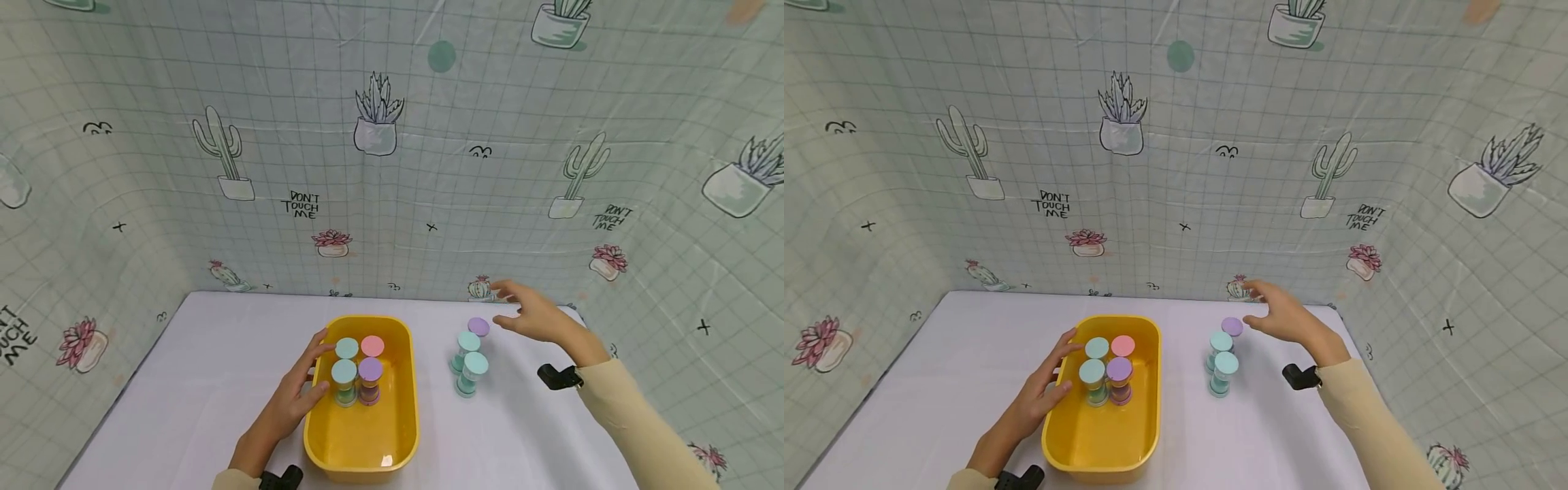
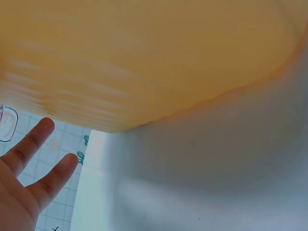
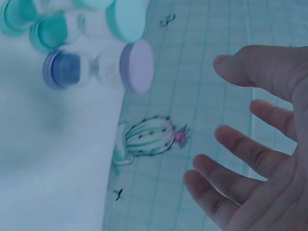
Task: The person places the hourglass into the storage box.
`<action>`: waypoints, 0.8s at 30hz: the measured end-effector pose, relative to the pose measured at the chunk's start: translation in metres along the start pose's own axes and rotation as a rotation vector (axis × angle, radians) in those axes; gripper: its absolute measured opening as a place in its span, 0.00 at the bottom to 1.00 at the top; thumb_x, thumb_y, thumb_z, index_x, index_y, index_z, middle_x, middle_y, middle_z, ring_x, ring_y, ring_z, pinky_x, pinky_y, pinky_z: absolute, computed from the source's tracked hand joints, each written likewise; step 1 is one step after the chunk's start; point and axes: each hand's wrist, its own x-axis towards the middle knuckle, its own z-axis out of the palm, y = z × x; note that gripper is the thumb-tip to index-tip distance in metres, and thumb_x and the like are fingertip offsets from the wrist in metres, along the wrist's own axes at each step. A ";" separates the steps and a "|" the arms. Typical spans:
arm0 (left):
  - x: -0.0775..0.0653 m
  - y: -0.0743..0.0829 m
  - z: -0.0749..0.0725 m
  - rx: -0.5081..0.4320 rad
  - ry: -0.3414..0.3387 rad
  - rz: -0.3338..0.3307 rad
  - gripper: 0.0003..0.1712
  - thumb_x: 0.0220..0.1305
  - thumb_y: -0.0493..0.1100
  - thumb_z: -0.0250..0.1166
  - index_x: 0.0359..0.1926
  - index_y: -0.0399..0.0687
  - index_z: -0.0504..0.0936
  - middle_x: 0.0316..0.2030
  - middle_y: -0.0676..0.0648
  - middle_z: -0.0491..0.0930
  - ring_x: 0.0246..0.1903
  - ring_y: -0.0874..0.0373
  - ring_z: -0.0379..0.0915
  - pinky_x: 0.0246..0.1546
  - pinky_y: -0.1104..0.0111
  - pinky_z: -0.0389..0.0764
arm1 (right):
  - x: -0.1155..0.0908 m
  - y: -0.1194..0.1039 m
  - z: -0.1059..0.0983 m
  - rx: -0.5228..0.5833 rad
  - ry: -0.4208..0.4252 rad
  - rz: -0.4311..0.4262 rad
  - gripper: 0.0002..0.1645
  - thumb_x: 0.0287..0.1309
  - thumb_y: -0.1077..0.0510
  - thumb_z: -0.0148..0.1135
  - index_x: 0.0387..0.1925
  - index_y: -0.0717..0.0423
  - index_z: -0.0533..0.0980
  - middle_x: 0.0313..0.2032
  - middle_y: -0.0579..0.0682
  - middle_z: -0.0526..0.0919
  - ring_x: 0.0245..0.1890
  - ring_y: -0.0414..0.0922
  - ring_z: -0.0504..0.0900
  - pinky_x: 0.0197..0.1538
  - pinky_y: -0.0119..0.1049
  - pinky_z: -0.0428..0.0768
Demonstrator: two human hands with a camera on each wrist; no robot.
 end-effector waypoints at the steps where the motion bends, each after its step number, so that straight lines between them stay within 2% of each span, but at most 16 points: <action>1: 0.000 0.000 0.000 0.002 0.000 0.000 0.32 0.70 0.39 0.56 0.74 0.48 0.64 0.82 0.45 0.50 0.71 0.38 0.63 0.53 0.57 0.78 | -0.001 0.005 0.000 0.002 0.001 0.015 0.40 0.61 0.58 0.70 0.71 0.64 0.66 0.63 0.71 0.75 0.62 0.71 0.76 0.58 0.64 0.78; 7: 0.000 0.001 -0.002 0.010 -0.008 -0.007 0.32 0.70 0.39 0.56 0.74 0.46 0.65 0.82 0.44 0.51 0.68 0.38 0.65 0.52 0.57 0.78 | -0.005 0.031 0.011 0.022 -0.017 0.070 0.50 0.58 0.56 0.73 0.75 0.66 0.57 0.67 0.76 0.68 0.62 0.76 0.74 0.58 0.66 0.77; 12: 0.001 0.001 -0.002 0.012 -0.016 -0.009 0.32 0.70 0.39 0.56 0.74 0.46 0.65 0.81 0.42 0.51 0.66 0.39 0.66 0.51 0.60 0.78 | -0.005 0.039 0.027 0.082 -0.069 0.153 0.55 0.57 0.54 0.74 0.77 0.63 0.53 0.68 0.76 0.66 0.62 0.74 0.75 0.56 0.63 0.80; 17: 0.001 0.002 -0.002 0.014 -0.016 -0.012 0.32 0.70 0.39 0.56 0.74 0.47 0.65 0.81 0.42 0.51 0.65 0.40 0.67 0.50 0.61 0.78 | 0.000 0.037 0.044 0.130 -0.109 0.177 0.55 0.56 0.56 0.74 0.78 0.58 0.54 0.69 0.74 0.67 0.59 0.67 0.80 0.52 0.57 0.84; 24: 0.001 0.002 -0.002 0.013 -0.012 -0.011 0.32 0.69 0.39 0.57 0.74 0.46 0.65 0.81 0.42 0.51 0.66 0.38 0.67 0.50 0.61 0.79 | 0.008 0.032 0.059 0.175 -0.136 0.136 0.49 0.56 0.60 0.73 0.75 0.57 0.60 0.66 0.72 0.72 0.52 0.59 0.86 0.51 0.52 0.85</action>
